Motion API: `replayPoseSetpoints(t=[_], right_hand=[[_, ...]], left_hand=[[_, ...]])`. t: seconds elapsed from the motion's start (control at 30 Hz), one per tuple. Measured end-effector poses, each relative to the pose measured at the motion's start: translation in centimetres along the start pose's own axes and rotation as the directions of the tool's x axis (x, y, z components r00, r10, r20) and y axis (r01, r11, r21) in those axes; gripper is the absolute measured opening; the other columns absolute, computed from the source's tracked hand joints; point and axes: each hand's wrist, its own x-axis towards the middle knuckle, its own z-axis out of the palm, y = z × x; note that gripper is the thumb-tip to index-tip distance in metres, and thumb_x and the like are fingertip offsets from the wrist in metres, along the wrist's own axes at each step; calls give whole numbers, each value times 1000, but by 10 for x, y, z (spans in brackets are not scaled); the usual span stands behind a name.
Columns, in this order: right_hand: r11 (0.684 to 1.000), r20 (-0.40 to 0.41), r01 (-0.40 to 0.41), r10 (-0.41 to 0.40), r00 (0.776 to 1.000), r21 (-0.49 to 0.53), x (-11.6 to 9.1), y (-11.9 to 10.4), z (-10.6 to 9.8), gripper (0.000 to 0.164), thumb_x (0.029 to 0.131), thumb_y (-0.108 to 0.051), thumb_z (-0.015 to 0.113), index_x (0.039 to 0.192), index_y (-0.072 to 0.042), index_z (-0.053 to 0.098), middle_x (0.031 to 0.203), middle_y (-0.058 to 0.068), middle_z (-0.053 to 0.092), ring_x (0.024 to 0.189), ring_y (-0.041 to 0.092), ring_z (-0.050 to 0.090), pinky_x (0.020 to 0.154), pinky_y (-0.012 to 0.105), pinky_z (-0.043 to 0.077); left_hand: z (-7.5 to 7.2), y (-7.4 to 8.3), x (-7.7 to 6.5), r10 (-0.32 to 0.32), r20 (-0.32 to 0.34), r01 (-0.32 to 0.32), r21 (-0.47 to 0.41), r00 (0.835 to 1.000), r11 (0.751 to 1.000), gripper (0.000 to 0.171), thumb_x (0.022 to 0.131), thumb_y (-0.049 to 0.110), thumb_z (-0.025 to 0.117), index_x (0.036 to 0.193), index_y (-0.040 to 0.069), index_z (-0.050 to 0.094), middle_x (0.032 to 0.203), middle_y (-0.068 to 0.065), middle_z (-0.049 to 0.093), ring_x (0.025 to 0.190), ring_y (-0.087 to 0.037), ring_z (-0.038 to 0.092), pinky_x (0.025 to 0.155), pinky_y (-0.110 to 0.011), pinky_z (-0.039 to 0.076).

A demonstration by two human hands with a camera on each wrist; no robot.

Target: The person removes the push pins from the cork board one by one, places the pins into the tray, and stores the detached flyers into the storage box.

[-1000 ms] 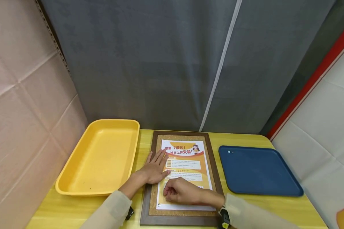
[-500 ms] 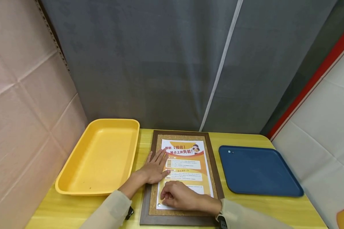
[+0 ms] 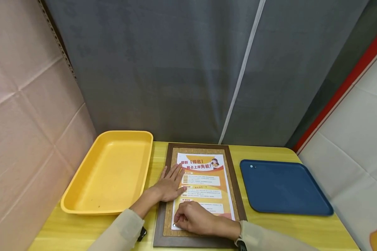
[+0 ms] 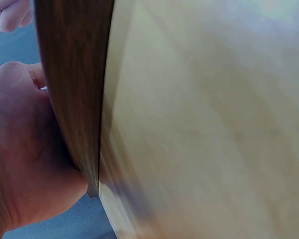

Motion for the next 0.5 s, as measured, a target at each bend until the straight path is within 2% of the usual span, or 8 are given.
replayPoseSetpoints(t=[0.37, 0.5], right_hand=[[1000, -10, 12, -12, 1000, -20, 0, -1, 3, 10, 88, -5, 79, 87, -14, 79, 76, -14, 62, 71, -11, 48, 68, 3, 40], [1000, 8, -28, 28, 1000, -2, 2, -3, 2, 12, 88, -3, 78, 85, -14, 78, 75, -15, 61, 69, -11, 48, 66, 4, 41]], left_hand=[[0, 0, -1, 10, -15, -10, -17, 1000, 1000, 79, 113, 52, 36, 170, 3, 10, 178, -16, -2, 165, -34, -3, 128, -64, -5], [-2, 2, -2, 10, -6, -10, -13, 1000, 1000, 80, 113, 52, 36, 170, 3, 9, 178, -16, -4, 164, -35, -4, 128, -64, -7]])
